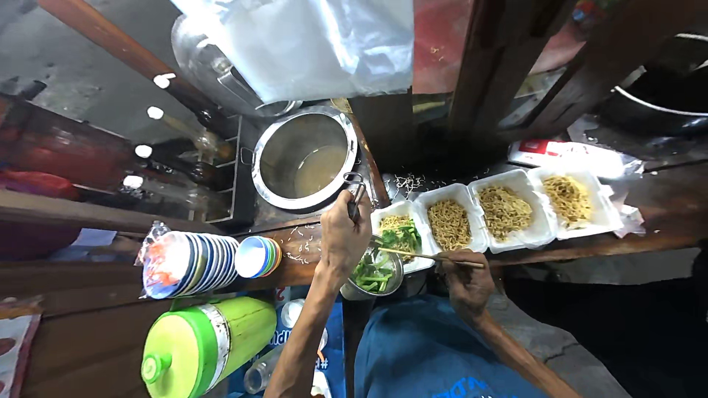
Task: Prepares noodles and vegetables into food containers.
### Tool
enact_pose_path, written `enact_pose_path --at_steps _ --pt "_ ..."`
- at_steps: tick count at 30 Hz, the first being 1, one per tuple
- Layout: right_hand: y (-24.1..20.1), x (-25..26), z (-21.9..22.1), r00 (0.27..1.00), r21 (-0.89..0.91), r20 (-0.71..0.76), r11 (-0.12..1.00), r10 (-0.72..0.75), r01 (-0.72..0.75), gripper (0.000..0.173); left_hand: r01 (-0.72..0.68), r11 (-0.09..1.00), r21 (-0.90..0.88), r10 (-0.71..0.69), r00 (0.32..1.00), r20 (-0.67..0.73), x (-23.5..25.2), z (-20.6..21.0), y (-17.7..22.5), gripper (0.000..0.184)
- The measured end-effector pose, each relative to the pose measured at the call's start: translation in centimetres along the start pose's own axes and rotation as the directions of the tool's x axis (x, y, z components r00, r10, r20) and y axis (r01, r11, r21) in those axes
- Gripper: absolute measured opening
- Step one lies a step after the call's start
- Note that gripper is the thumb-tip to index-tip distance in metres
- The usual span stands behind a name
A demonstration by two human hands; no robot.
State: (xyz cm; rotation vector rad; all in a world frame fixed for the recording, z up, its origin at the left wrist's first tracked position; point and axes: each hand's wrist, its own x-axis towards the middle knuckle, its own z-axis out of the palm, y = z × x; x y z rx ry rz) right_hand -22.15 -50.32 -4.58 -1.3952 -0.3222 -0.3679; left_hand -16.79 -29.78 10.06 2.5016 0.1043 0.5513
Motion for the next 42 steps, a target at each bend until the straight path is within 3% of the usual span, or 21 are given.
enact_pose_path --at_steps 4,11,17,23,27,30,35,42 --pt "2.0 -1.6 0.9 0.991 0.004 0.133 1.0 -0.004 0.004 0.013 0.018 1.0 0.02 -0.019 0.999 0.036 0.2 -0.3 0.4 0.028" --pt "0.3 0.1 -0.3 0.999 -0.004 -0.029 1.0 0.023 -0.023 0.015 0.025 0.999 0.034 -0.026 0.999 0.033 0.0 -0.3 -0.2 0.029" --pt "1.5 -1.9 1.2 0.992 0.053 0.128 0.998 0.013 -0.02 0.016 0.021 1.0 0.01 -0.022 0.998 0.057 0.3 -0.3 0.4 0.028" --pt "0.8 -0.6 0.5 0.997 0.034 0.081 0.999 -0.01 0.007 0.018 0.047 0.996 -0.072 -0.042 0.997 0.061 0.5 -0.7 1.4 0.031" --pt "-1.9 0.5 -0.6 0.989 0.034 0.136 0.998 -0.056 0.052 0.015 -0.04 0.994 -0.097 0.043 0.999 0.034 1.4 -0.9 3.6 0.028" --pt "-1.1 0.6 -1.3 0.982 -0.057 0.168 0.994 -0.082 0.092 0.01 -0.109 0.982 -0.151 0.117 0.992 0.04 2.4 -0.1 5.8 0.027" --pt "0.8 0.7 -3.0 0.994 -0.222 0.004 0.97 -0.105 0.103 0.008 -0.159 0.967 -0.197 0.188 0.973 0.135 3.7 2.9 8.5 0.028" --pt "0.3 0.5 -6.5 0.953 -0.174 -0.273 0.981 -0.133 0.087 0.02 -0.156 0.97 -0.185 0.2 0.948 0.249 4.7 6.3 10.7 0.027"
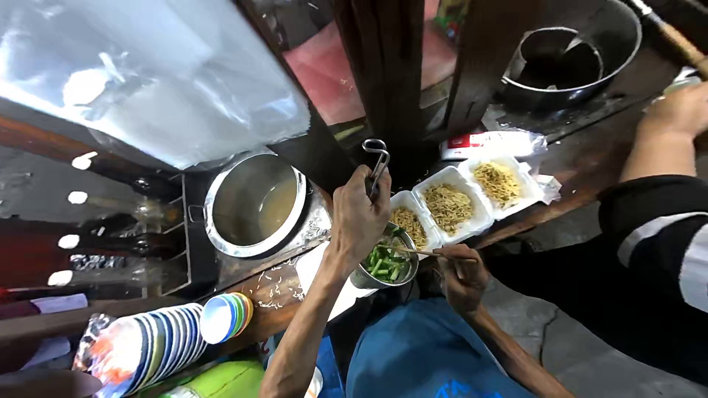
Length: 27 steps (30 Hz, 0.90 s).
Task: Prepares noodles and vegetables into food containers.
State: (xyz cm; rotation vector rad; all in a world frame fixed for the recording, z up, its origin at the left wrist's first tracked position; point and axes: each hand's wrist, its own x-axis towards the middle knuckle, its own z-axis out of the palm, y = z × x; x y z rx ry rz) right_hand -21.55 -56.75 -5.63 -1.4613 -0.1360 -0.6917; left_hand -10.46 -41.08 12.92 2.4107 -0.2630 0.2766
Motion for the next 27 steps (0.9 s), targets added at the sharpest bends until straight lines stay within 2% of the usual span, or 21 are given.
enact_pose_path --at_steps 2,7,11,14,17,19,23,27 --pt "-0.7 0.3 -0.8 0.999 0.043 -0.01 0.998 0.043 -0.042 0.019 -0.011 1.0 -0.001 0.011 1.0 0.007 0.4 0.7 0.1 0.028" --pt "-0.1 -0.8 -0.3 0.98 0.01 0.134 0.989 0.143 -0.146 0.009 -0.026 0.999 -0.02 0.027 0.998 0.057 0.7 1.7 1.3 0.03" --pt "2.0 -1.1 0.6 0.993 -0.068 0.103 0.996 0.056 -0.049 0.01 -0.039 0.998 -0.052 0.044 0.995 0.095 0.7 2.4 1.2 0.03" --pt "1.5 -0.6 0.6 0.999 -0.024 0.021 0.999 0.035 -0.035 0.008 -0.006 1.0 -0.024 0.008 0.998 0.057 0.7 2.2 0.5 0.032" --pt "0.6 0.1 -0.2 0.999 0.036 -0.026 0.999 0.03 -0.029 0.014 0.02 0.999 -0.027 -0.019 0.999 0.03 0.7 2.0 0.0 0.035" --pt "-0.2 0.5 -0.8 0.999 0.034 0.005 0.999 0.037 -0.037 0.013 0.024 0.999 -0.041 -0.023 1.0 0.014 0.6 1.9 -0.3 0.034" --pt "0.1 -0.2 -0.9 0.981 -0.006 0.18 0.997 0.071 -0.071 0.009 0.03 0.999 -0.043 -0.03 1.0 -0.001 0.6 1.8 -0.2 0.034" --pt "2.0 -1.2 -0.2 0.991 -0.089 0.129 0.996 0.029 -0.018 0.01 0.052 0.999 0.006 -0.052 0.998 0.025 0.6 1.9 0.0 0.035"
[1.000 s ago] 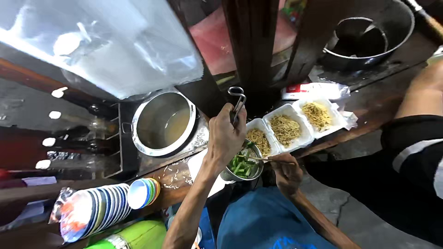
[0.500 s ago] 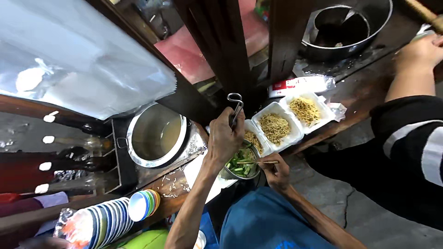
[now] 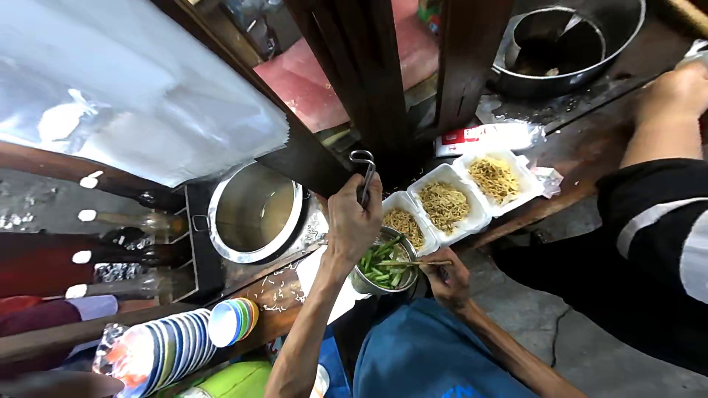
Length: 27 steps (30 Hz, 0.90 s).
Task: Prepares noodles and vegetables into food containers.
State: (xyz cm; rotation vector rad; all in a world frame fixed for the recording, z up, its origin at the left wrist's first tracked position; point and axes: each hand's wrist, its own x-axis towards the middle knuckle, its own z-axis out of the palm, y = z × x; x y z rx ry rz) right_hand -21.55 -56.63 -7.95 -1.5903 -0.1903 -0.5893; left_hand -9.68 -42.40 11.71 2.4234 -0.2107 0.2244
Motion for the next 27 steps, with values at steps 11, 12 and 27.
enact_pose_path --at_steps 11,12,27 --pt "-0.9 1.1 -1.4 0.988 0.041 -0.154 0.999 -0.011 0.018 0.012 0.025 1.0 0.012 -0.025 1.0 0.016 0.5 0.1 -0.3 0.038" --pt "-1.1 1.3 -1.5 0.99 0.048 -0.138 0.998 -0.02 0.027 0.012 0.021 1.0 0.017 -0.022 1.0 0.014 0.5 0.1 -0.3 0.038" --pt "-1.1 3.1 -3.0 0.985 0.031 -0.175 0.999 -0.011 0.017 0.014 0.024 0.999 0.022 -0.026 0.997 0.071 0.7 0.7 -0.9 0.034"
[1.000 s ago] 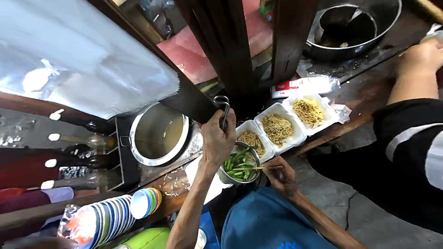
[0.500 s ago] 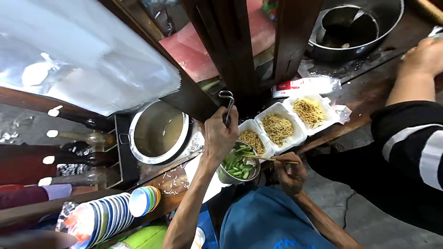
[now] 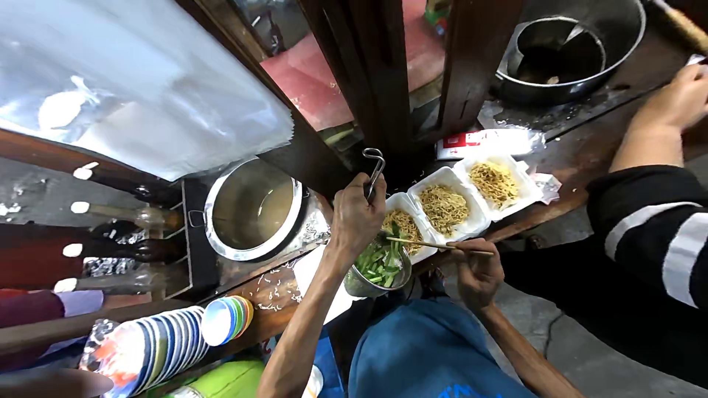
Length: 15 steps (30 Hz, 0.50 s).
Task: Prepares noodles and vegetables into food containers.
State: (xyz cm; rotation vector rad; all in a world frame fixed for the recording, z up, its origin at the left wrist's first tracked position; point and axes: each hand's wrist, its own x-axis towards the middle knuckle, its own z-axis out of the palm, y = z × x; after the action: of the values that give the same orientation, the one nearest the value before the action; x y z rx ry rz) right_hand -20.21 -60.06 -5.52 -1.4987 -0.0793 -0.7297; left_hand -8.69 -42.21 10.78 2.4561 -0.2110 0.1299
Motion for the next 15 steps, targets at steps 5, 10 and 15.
enact_pose_path --at_steps 5,10,15 --pt "-0.4 -0.6 0.3 0.998 0.003 0.055 1.0 0.014 -0.014 0.013 0.021 0.999 0.031 -0.022 1.0 0.019 0.3 0.1 0.0 0.034" --pt "0.8 -1.1 0.7 0.998 0.013 0.056 1.0 0.015 -0.016 0.011 0.026 0.998 0.056 -0.028 0.999 0.028 0.4 -0.1 0.2 0.033" --pt "-0.2 0.3 -0.4 0.999 -0.008 0.011 0.999 0.032 -0.032 0.011 0.047 0.994 0.103 -0.05 0.998 0.025 0.5 -0.3 -0.3 0.035"
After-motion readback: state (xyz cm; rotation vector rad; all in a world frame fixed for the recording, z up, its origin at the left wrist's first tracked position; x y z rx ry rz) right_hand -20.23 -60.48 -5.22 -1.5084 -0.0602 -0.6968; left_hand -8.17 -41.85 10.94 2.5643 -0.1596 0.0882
